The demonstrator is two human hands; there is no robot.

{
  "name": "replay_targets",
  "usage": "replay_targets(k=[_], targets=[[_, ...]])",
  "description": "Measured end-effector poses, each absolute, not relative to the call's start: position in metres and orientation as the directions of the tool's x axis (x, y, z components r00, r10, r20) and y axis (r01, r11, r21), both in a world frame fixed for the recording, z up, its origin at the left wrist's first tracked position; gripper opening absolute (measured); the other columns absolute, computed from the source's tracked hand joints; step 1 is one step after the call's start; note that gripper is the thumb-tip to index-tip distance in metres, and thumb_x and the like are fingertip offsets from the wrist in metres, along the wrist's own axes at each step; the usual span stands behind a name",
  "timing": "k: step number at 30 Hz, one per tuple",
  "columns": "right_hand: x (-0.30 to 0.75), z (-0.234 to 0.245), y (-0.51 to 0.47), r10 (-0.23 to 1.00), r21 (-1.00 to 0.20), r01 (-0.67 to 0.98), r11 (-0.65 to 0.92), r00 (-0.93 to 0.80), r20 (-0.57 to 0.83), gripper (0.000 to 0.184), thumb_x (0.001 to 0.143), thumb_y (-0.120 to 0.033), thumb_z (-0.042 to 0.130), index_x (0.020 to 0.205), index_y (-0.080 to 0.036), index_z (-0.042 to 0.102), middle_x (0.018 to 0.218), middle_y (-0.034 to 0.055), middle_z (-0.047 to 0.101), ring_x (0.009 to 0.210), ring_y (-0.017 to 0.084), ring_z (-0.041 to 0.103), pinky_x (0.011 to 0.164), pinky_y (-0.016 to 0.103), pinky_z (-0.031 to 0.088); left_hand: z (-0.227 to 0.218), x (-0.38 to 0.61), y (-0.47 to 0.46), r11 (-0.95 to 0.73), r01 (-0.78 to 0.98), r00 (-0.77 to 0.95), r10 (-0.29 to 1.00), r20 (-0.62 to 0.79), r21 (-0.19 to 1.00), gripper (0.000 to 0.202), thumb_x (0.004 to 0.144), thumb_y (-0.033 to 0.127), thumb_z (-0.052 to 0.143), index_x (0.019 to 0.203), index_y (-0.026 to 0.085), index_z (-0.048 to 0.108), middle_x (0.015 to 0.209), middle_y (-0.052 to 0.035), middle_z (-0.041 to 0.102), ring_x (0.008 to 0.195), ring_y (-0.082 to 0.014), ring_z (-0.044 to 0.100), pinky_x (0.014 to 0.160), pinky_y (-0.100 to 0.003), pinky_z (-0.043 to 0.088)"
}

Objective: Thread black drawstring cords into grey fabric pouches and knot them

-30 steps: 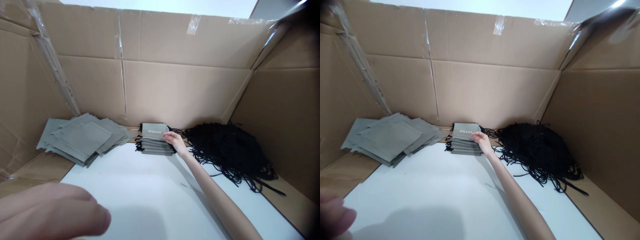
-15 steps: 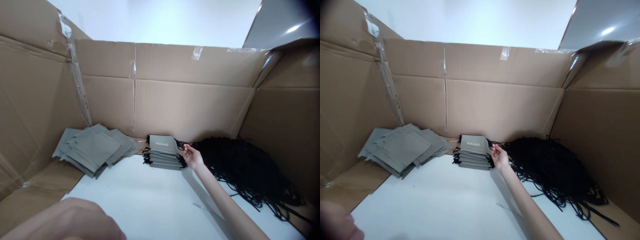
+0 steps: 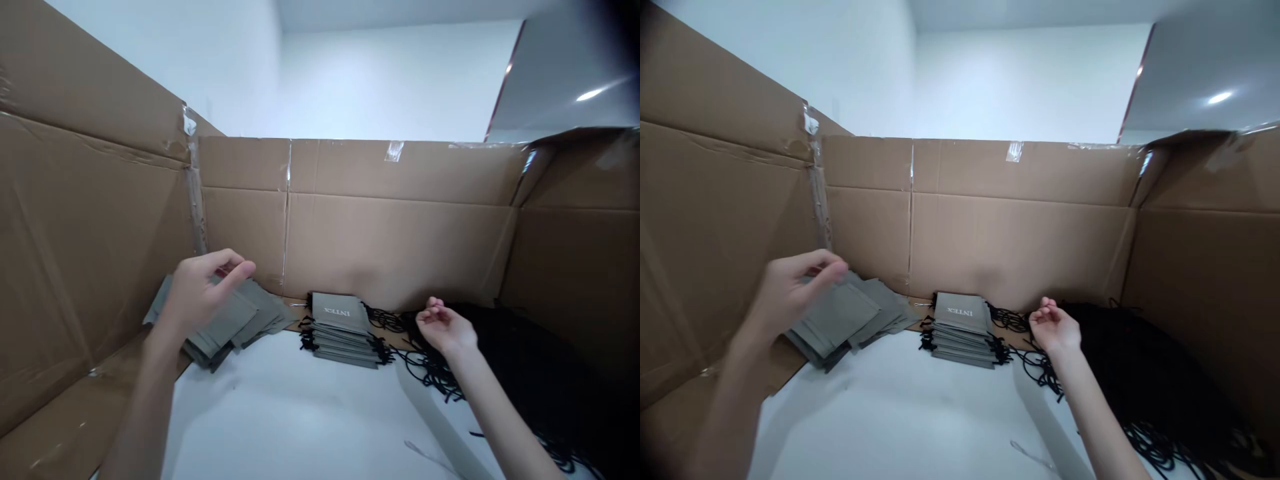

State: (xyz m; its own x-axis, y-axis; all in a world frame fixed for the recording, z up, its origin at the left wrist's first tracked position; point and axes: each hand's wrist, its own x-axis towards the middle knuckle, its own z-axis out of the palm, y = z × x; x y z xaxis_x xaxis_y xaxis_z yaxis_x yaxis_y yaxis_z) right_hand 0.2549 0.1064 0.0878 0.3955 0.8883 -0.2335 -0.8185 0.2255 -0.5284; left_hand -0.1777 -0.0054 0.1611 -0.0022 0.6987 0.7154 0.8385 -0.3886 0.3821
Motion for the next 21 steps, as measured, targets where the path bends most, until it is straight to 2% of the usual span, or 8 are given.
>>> replay_targets(k=[2,5,8,10,14,17,21], targets=[[0.259,0.096,0.099,0.883,-0.488,-0.839,0.242,0.399,-0.247,0.032,0.089,0.005,0.029,0.076,-0.018,0.047,0.064,-0.0054,0.057,0.037,0.002,0.045,0.038,0.014,0.039,0.153,-0.184,0.032,-0.295,0.880,0.009,0.794,0.608,0.372,0.041,0.096,0.056,0.045,0.089,0.021,0.066,0.091,-0.0023,0.073,0.083,-0.0203,0.067,0.070,-0.028,0.052],[0.265,0.102,0.092,0.880,-0.445,-0.861,0.248,0.392,-0.267,0.033,0.088,0.005,0.026,0.075,-0.018,0.046,0.064,-0.0053,0.055,0.036,0.002,0.044,0.036,0.015,0.038,0.111,-0.188,0.083,-0.219,0.927,0.064,0.891,0.449,0.304,0.027,0.095,0.042,0.056,0.101,0.019,0.068,0.104,-0.0068,0.072,0.095,-0.0222,0.068,0.079,-0.031,0.054],[0.270,0.104,0.087,0.878,-0.424,-0.872,0.246,0.386,-0.285,0.034,0.088,0.005,0.026,0.075,-0.019,0.047,0.065,-0.0049,0.054,0.036,0.002,0.043,0.035,0.016,0.037,0.059,-0.178,0.113,-0.183,0.963,0.106,0.933,0.344,0.199,0.033,0.093,0.038,0.063,0.116,0.014,0.063,0.122,-0.0110,0.063,0.112,-0.0256,0.061,0.098,-0.048,0.050],[0.273,0.104,0.086,0.874,-0.418,-0.876,0.242,0.384,-0.299,0.035,0.089,0.005,0.026,0.075,-0.019,0.047,0.066,-0.0045,0.054,0.036,0.002,0.043,0.034,0.017,0.037,0.032,-0.168,0.123,-0.184,0.972,0.131,0.941,0.312,0.147,0.036,0.094,0.037,0.063,0.123,0.015,0.060,0.133,-0.0120,0.057,0.121,-0.0283,0.055,0.103,-0.053,0.046],[0.279,0.103,0.087,0.867,-0.411,-0.882,0.232,0.379,-0.325,0.037,0.090,0.005,0.026,0.074,-0.020,0.048,0.065,-0.0032,0.053,0.035,0.002,0.043,0.032,0.017,0.037,0.011,-0.161,0.134,-0.167,0.978,0.131,0.958,0.256,0.122,0.035,0.095,0.035,0.062,0.123,0.015,0.060,0.130,-0.0116,0.058,0.117,-0.0269,0.058,0.099,-0.050,0.050],[0.284,0.103,0.087,0.865,-0.399,-0.887,0.234,0.377,-0.331,0.039,0.089,0.006,0.026,0.073,-0.021,0.049,0.063,-0.0024,0.054,0.035,0.003,0.044,0.031,0.017,0.037,0.018,-0.173,0.139,-0.117,0.981,0.077,0.967,0.243,0.155,0.031,0.096,0.035,0.061,0.120,0.015,0.061,0.121,-0.0104,0.062,0.106,-0.0234,0.063,0.092,-0.045,0.054],[0.292,0.105,0.086,0.863,-0.383,-0.893,0.235,0.373,-0.341,0.042,0.088,0.007,0.026,0.070,-0.023,0.051,0.061,-0.0005,0.055,0.035,0.003,0.045,0.033,0.018,0.038,0.036,-0.197,0.142,-0.058,0.971,-0.018,0.950,0.312,0.232,0.030,0.097,0.035,0.060,0.119,0.015,0.061,0.117,-0.0099,0.063,0.101,-0.0221,0.064,0.087,-0.041,0.056]])
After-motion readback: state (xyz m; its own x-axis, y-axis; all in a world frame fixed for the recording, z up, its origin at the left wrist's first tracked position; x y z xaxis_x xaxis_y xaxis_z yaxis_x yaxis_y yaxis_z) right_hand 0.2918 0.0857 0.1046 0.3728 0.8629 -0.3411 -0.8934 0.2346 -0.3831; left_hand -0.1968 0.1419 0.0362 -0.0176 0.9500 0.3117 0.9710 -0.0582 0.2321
